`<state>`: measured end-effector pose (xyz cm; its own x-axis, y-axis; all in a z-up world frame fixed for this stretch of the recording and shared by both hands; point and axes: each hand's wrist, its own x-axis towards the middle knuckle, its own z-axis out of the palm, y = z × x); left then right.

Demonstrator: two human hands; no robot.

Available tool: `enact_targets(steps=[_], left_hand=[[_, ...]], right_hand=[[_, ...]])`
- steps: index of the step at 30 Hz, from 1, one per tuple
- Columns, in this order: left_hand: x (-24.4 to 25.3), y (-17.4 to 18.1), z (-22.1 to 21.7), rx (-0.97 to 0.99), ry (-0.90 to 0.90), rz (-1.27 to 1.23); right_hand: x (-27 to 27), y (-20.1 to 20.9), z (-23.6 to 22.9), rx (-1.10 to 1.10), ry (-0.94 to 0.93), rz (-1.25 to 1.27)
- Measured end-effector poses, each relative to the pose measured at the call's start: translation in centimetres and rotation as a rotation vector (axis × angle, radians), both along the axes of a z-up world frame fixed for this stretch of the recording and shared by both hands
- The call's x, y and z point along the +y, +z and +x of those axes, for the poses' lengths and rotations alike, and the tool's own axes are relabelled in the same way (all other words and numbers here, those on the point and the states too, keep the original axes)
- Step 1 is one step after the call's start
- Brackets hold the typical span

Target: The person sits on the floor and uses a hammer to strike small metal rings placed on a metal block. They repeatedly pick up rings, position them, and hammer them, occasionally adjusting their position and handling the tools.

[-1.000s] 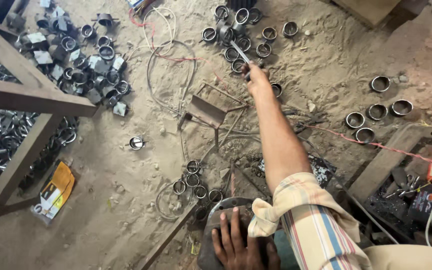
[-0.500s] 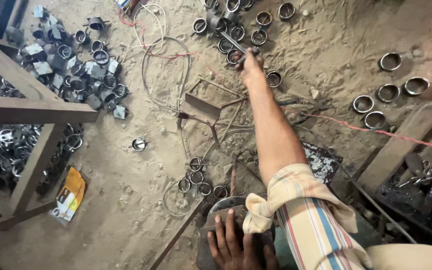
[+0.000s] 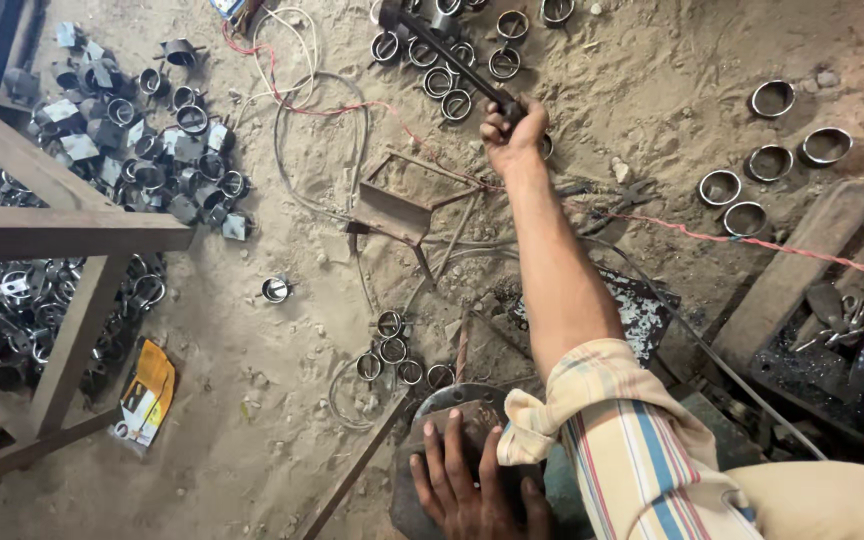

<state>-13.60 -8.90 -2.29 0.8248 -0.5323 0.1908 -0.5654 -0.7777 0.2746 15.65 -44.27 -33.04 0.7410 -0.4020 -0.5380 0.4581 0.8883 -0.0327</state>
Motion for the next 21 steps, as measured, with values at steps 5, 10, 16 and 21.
enact_targets(steps=[5,10,16,21], left_hand=[[-0.5,0.1,0.0,-0.010,0.014,-0.022],[0.6,0.5,0.2,0.082,-0.072,0.033],[0.2,1.7,0.8,0.131,-0.090,-0.001],[-0.4,2.1,0.4,0.158,-0.030,-0.055]], right_hand=[[1.3,0.7,2.4,0.124,-0.025,-0.085],[3.6,1.8,3.4,0.065,-0.012,-0.106],[4.0,4.2,3.7,0.076,0.071,-0.114],[3.6,6.2,3.2,0.238,0.221,-0.116]])
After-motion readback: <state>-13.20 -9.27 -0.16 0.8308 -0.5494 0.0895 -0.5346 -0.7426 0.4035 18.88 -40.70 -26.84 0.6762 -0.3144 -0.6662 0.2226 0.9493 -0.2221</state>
